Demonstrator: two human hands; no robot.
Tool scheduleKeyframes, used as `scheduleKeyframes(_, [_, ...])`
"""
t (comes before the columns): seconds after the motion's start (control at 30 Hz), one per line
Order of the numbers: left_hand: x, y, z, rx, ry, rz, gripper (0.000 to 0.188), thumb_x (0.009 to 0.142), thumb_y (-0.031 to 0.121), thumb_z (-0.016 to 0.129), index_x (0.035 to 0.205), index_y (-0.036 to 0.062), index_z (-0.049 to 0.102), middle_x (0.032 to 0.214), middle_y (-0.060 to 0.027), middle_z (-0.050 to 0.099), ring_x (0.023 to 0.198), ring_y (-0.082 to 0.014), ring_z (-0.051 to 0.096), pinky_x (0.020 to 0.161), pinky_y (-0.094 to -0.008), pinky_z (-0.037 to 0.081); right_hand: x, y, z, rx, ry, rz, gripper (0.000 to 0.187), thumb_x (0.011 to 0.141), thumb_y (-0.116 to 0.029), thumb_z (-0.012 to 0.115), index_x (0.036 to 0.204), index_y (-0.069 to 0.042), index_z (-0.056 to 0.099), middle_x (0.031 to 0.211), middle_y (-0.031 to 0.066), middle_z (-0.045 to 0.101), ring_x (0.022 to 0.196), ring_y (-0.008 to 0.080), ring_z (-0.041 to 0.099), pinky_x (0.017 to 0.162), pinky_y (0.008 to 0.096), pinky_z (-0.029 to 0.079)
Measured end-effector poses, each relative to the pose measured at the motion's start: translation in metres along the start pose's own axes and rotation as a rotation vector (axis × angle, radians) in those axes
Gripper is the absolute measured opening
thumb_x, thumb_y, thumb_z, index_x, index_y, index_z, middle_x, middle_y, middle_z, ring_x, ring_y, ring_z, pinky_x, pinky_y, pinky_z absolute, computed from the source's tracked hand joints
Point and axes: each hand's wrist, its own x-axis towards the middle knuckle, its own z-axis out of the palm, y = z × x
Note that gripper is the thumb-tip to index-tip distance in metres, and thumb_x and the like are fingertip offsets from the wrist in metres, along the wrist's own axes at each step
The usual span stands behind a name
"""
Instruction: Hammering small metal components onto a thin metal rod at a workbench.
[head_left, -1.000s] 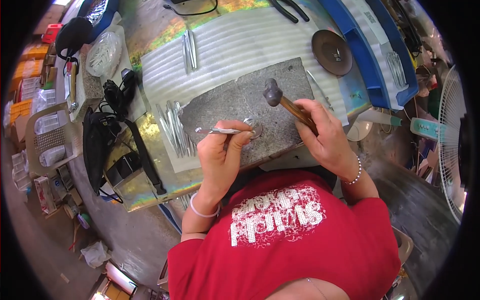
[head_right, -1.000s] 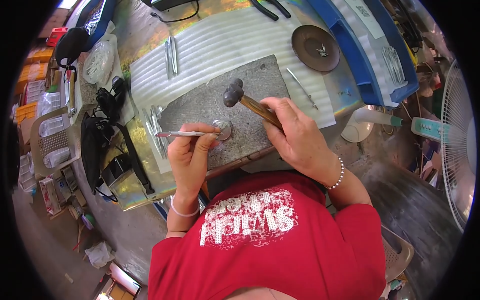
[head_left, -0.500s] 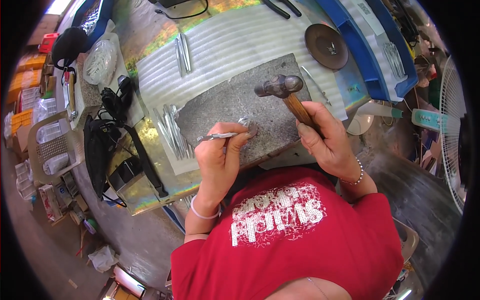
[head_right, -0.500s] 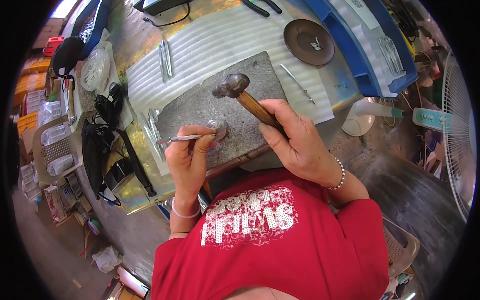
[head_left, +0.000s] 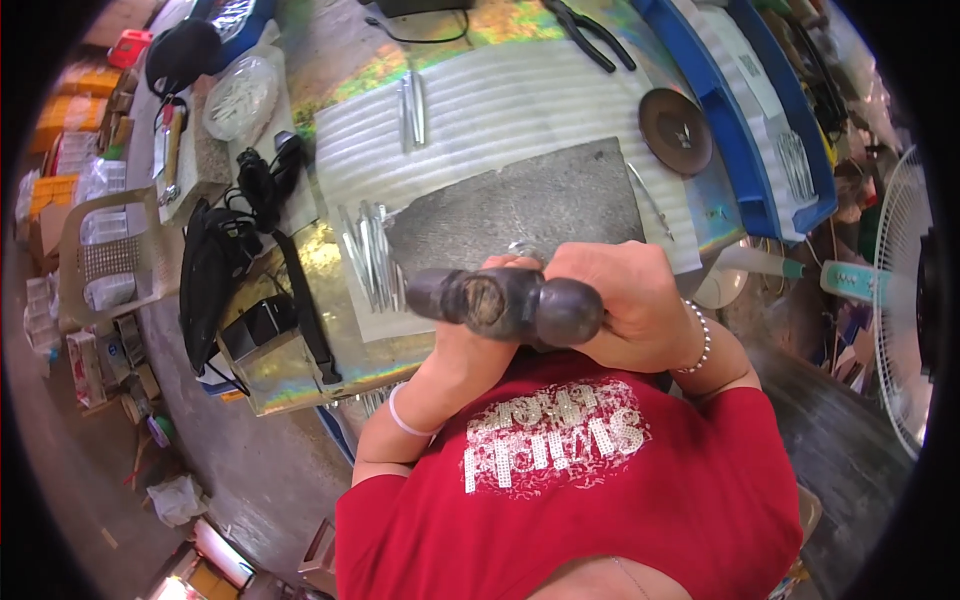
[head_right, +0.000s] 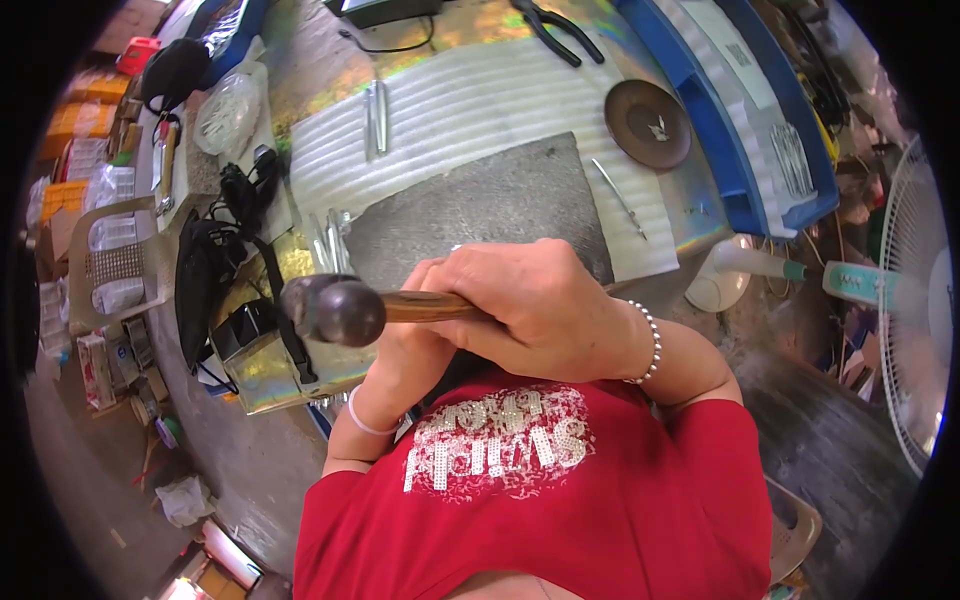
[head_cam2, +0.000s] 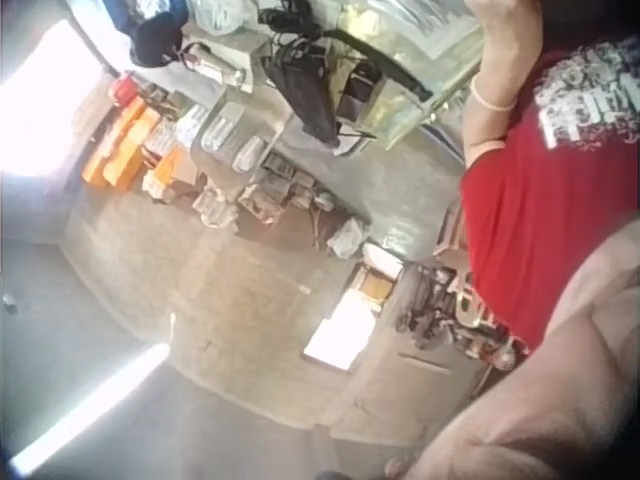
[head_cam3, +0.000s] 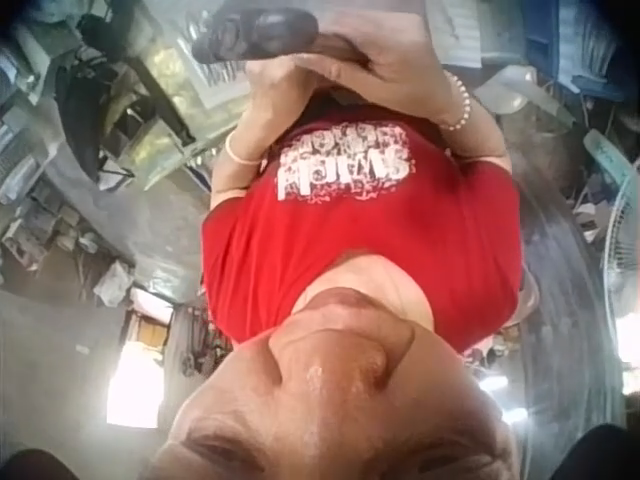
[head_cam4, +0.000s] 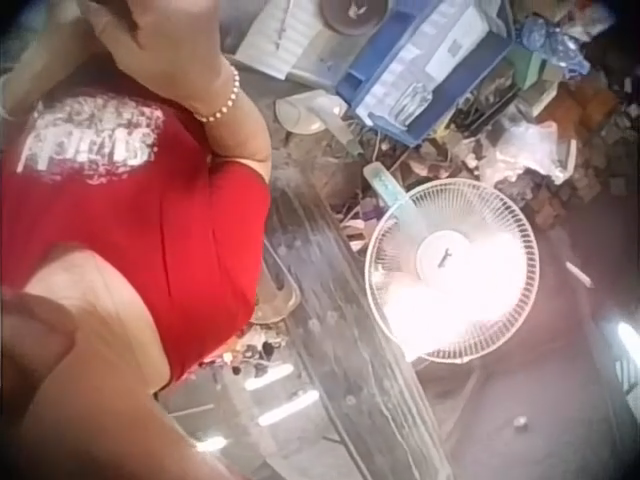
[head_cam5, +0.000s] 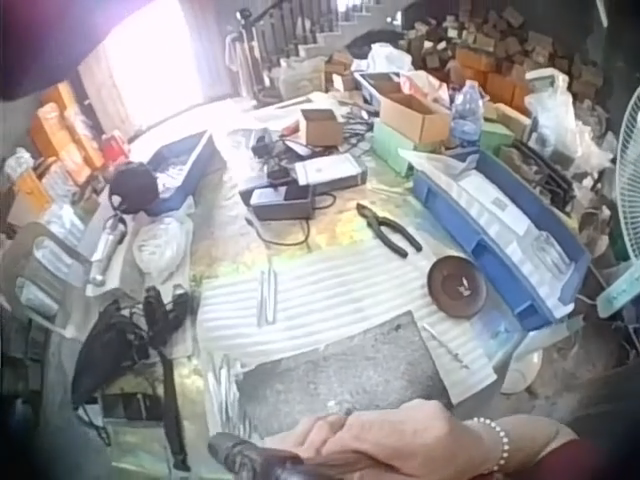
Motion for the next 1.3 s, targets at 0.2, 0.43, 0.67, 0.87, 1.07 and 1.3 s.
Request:
scheduleKeyframes(0.2, [0.003,-0.008,0.000,0.071,0.124,0.084,0.020,0.073,-0.002,0.061,0.091,0.0080,0.058,0.075,-0.0074,0.056,0.055,-0.0254,0.060,0.045,-0.0352,0.046,-0.021,-0.026,-0.011,-0.010,0.125,0.319,0.037,0.083,0.000,0.063,0.117,0.000,0.051,0.092,0.0127,0.065,0.075,0.0210,0.064,0.069,0.0278,0.050])
scheduleKeyframes(0.43, [0.003,-0.015,0.002,-0.009,0.151,0.120,0.018,0.075,-0.003,0.059,0.090,0.0079,0.057,0.074,-0.0060,0.054,0.054,-0.0237,0.059,0.045,-0.0332,0.046,-0.037,-0.054,-0.034,-0.364,-0.073,0.167,0.054,0.074,0.005,0.066,0.125,0.003,0.048,0.095,0.0160,0.063,0.073,0.0282,0.064,0.063,0.0325,0.052])
scheduleKeyframes(0.67, [0.003,-0.015,0.006,0.045,0.153,0.157,0.018,0.073,-0.002,0.057,0.088,0.0076,0.057,0.074,-0.0060,0.056,0.053,-0.0213,0.059,0.045,-0.0313,0.046,-0.043,-0.058,-0.033,-0.479,-0.135,0.121,0.060,0.070,0.004,0.069,0.126,0.003,0.048,0.090,0.0134,0.062,0.064,0.0221,0.061,0.049,0.0299,0.047])
scheduleKeyframes(0.87, [0.004,-0.011,0.003,0.050,0.127,0.144,0.017,0.073,-0.002,0.057,0.088,0.0077,0.056,0.073,-0.0057,0.055,0.053,-0.0216,0.059,0.045,-0.0316,0.046,-0.048,-0.057,-0.031,-0.461,-0.127,0.132,0.059,0.071,0.004,0.069,0.126,0.004,0.047,0.091,0.0139,0.063,0.064,0.0220,0.061,0.049,0.0299,0.047])
scheduleKeyframes(1.07, [0.008,-0.013,-0.009,0.070,0.004,0.175,0.019,0.071,0.000,0.060,0.088,0.0074,0.058,0.076,-0.0052,0.057,0.055,-0.0228,0.060,0.046,-0.0320,0.047,-0.045,-0.062,-0.031,-0.459,-0.116,0.167,0.056,0.073,0.004,0.067,0.126,0.003,0.048,0.087,0.0125,0.062,0.064,0.0238,0.062,0.052,0.0307,0.049])
scheduleKeyframes(1.3, [0.009,-0.014,-0.013,0.060,-0.066,0.161,0.022,0.069,0.003,0.065,0.090,0.0075,0.061,0.078,-0.0058,0.059,0.056,-0.0248,0.060,0.048,-0.0343,0.048,-0.042,-0.050,-0.010,-0.282,0.095,0.268,0.032,0.076,-0.006,0.073,0.104,-0.001,0.061,0.079,0.0112,0.061,0.062,0.0203,0.060,0.054,0.0284,0.047])
